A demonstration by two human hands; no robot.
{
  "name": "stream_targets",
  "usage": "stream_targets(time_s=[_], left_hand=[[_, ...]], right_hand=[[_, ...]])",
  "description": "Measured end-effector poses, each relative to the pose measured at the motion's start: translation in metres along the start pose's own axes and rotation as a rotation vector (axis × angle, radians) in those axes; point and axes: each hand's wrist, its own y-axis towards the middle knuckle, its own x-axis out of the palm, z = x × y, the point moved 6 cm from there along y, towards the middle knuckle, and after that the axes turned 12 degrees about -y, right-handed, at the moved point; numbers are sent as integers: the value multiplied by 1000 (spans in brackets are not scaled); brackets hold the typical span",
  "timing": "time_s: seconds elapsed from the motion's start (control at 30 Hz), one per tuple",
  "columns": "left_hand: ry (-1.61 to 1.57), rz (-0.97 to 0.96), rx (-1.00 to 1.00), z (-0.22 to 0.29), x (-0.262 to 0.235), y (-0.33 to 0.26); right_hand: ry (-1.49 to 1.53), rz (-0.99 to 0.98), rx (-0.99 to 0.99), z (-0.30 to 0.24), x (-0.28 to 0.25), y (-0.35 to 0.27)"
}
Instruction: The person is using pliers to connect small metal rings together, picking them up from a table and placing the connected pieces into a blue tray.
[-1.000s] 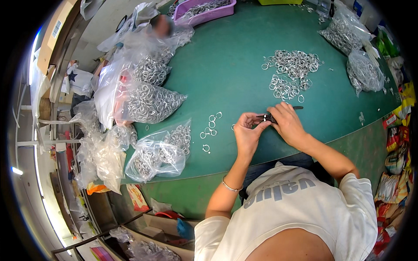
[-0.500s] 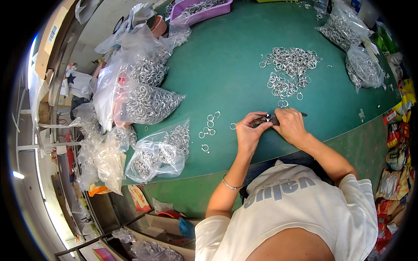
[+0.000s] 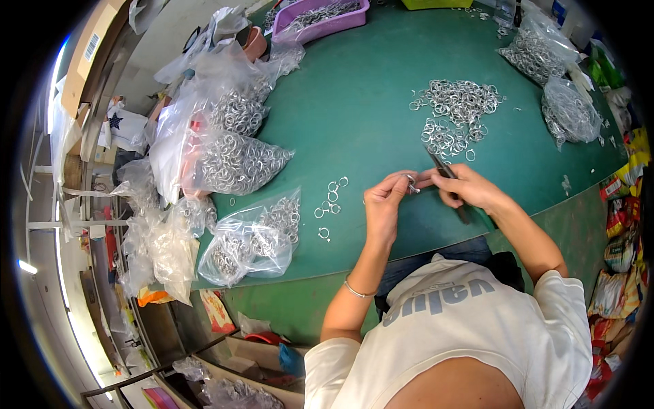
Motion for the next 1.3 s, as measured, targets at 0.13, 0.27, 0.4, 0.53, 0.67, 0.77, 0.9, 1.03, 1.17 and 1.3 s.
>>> stream_targets(time_s=[0.13,0.27,0.4,0.53,0.67,0.77,0.9,1.03,1.17,1.3], left_hand=[[113,-56,106,13,13,-4],[164,-49,114,16,14,-5],[441,-13,242,29,11,-8],[811,-9,452,43,25,-16],[947,-17,583,48,32,-19],[1011,-39,611,52,38,-21],[1184,-144,638,44,30,-18],[1380,-24,529,34,2,-8],[1497,86,550,40,-7,-7],[618,-28,242,39,11,-7]], right_hand=[[268,-219,105,-1,17,8],[501,-206,119,13,25,14],[405,-103,63,3,21,11],[164,116,-82,-6,5,9],[-175,284,-270,-30,6,0],[-212,346,-354,-36,8,-4],[87,331,-425,-40,4,-7],[17,262,-257,-32,2,-1],[93,247,-136,-14,5,14],[77,191,-102,-11,11,20]])
